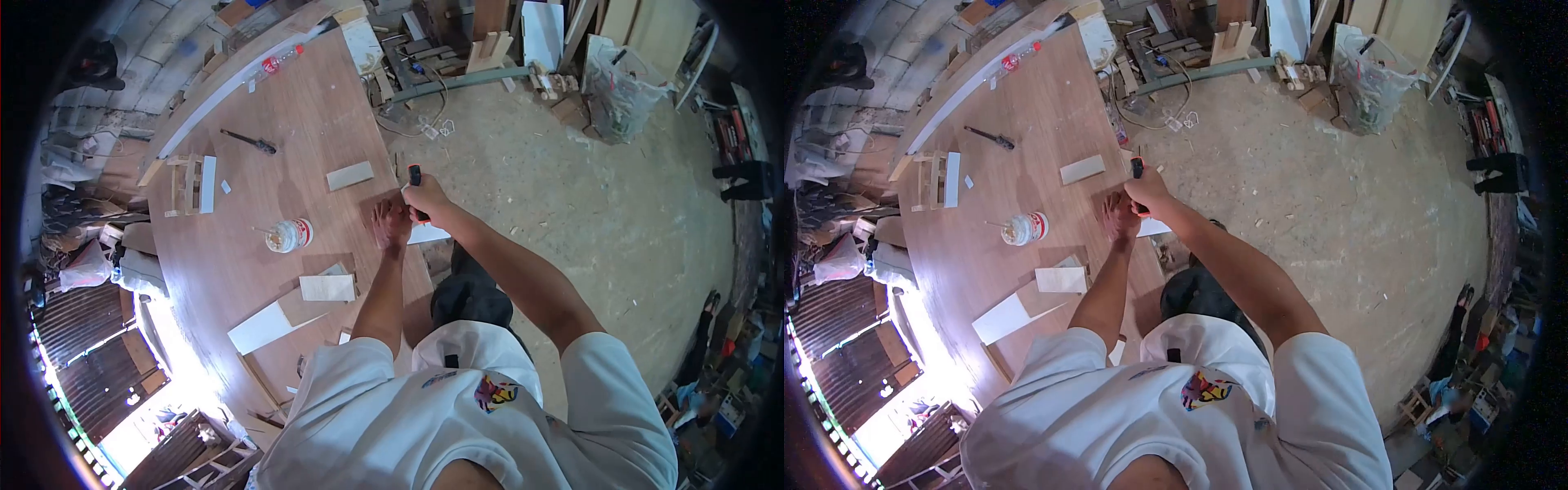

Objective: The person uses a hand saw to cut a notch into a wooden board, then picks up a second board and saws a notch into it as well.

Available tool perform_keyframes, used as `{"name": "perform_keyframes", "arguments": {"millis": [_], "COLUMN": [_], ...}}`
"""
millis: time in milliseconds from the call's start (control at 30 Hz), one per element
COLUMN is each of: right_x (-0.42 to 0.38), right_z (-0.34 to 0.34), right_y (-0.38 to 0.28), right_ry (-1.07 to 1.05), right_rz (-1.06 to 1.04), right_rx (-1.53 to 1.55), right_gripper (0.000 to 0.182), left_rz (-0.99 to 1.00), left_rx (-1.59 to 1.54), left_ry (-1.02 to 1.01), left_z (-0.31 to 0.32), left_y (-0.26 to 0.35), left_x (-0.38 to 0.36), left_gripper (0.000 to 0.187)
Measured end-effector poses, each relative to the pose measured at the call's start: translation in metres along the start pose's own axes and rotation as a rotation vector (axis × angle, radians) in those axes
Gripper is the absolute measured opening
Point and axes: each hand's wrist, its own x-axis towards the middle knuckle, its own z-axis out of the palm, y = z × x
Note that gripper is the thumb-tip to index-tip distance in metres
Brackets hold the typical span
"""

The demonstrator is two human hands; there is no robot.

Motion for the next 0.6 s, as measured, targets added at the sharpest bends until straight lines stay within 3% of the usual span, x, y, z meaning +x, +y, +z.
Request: {"name": "perform_keyframes", "arguments": {"millis": [67,133,200,267,367,500,600], "right_x": [0.003,-0.011,-0.025,-0.044,-0.082,-0.054,-0.006], "right_z": [0.003,0.004,0.003,-0.003,-0.011,-0.013,-0.008], "right_y": [0.008,0.006,-0.002,-0.021,-0.03,-0.022,0.01], "right_ry": [0.029,0.065,0.057,-0.087,-0.029,-0.017,0.092], "right_rz": [0.041,-0.116,-0.08,-0.039,-0.027,-0.057,-0.131], "right_rx": [-0.067,-0.217,-0.134,-0.057,-0.017,-0.015,-0.206], "right_gripper": [0.001,0.001,0.004,0.007,0.01,0.008,0.012], "left_rz": [0.075,0.074,0.049,0.042,0.034,0.058,0.076], "left_rx": [-0.09,-0.078,-0.058,-0.088,-0.078,-0.095,-0.075], "left_ry": [0.021,0.076,0.111,0.039,0.065,-0.003,0.116], "left_z": [-0.006,-0.005,-0.007,-0.013,-0.007,-0.008,-0.004], "left_y": [0.002,0.005,0.005,0.007,0.007,0.006,0.009], "left_x": [0.001,0.006,-0.001,0.002,0.003,-0.003,0.008], "left_gripper": [0.01,0.009,0.009,0.009,0.009,0.009,0.009]}}
